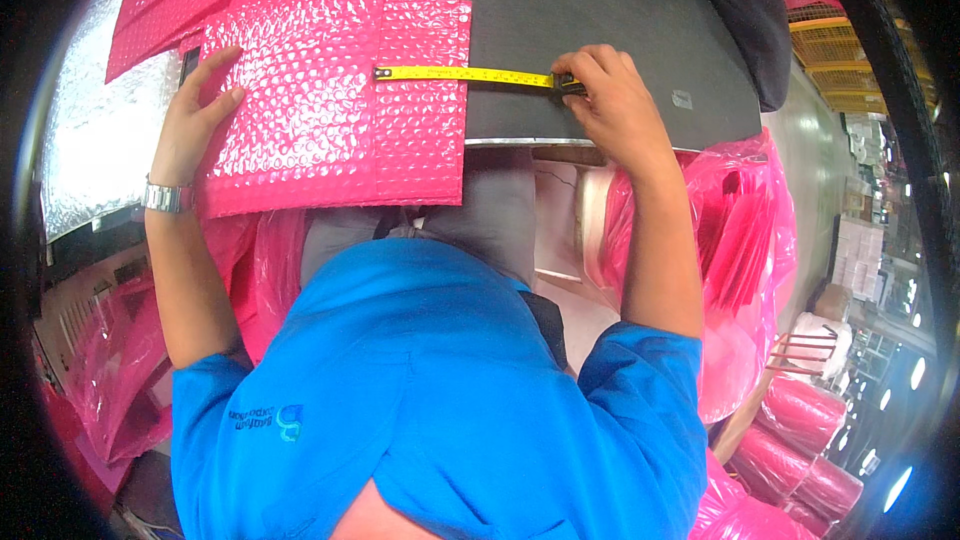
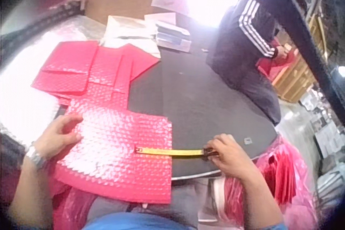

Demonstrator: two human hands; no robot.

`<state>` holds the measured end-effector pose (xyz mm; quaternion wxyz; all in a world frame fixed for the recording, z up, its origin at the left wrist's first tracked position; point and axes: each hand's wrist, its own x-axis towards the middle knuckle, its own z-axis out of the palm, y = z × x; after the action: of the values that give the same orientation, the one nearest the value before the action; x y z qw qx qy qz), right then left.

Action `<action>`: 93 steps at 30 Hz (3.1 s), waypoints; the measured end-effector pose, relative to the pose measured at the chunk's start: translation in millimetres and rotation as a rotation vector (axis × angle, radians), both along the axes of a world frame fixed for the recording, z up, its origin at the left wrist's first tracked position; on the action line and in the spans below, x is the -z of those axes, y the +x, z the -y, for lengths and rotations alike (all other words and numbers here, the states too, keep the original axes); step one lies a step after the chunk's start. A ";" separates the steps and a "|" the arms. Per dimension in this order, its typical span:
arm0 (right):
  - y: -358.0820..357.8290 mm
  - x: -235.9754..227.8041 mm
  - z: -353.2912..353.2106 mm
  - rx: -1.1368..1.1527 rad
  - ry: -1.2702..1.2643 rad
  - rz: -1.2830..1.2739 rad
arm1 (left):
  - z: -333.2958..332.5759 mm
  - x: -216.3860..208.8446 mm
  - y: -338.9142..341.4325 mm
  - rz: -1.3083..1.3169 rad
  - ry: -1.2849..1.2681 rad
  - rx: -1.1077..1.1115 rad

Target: The person stacks pink bubble wrap sheets on a table, aligning them by hand. They use a tape measure to check the dimensions of the stack and then place the measured sheets into a large pink plastic bag.

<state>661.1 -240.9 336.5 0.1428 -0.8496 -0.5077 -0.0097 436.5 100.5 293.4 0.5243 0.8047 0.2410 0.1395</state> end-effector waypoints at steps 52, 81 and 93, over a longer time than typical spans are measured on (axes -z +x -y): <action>-28.0 -65.3 247.0 1.015 1.450 0.528 | 99.5 23.4 35.4 0.257 -0.161 0.297; -42.5 34.5 -45.3 0.228 0.297 0.037 | 10.3 -27.0 -7.4 0.437 0.481 -0.208; 12.5 21.1 -159.1 0.286 0.347 -0.703 | -194.4 -42.0 38.7 -0.342 0.944 -0.877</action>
<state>673.6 -81.8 315.4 0.4458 -0.8263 -0.2959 0.1757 475.2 294.9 335.3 -0.0351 0.7862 0.5386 0.3009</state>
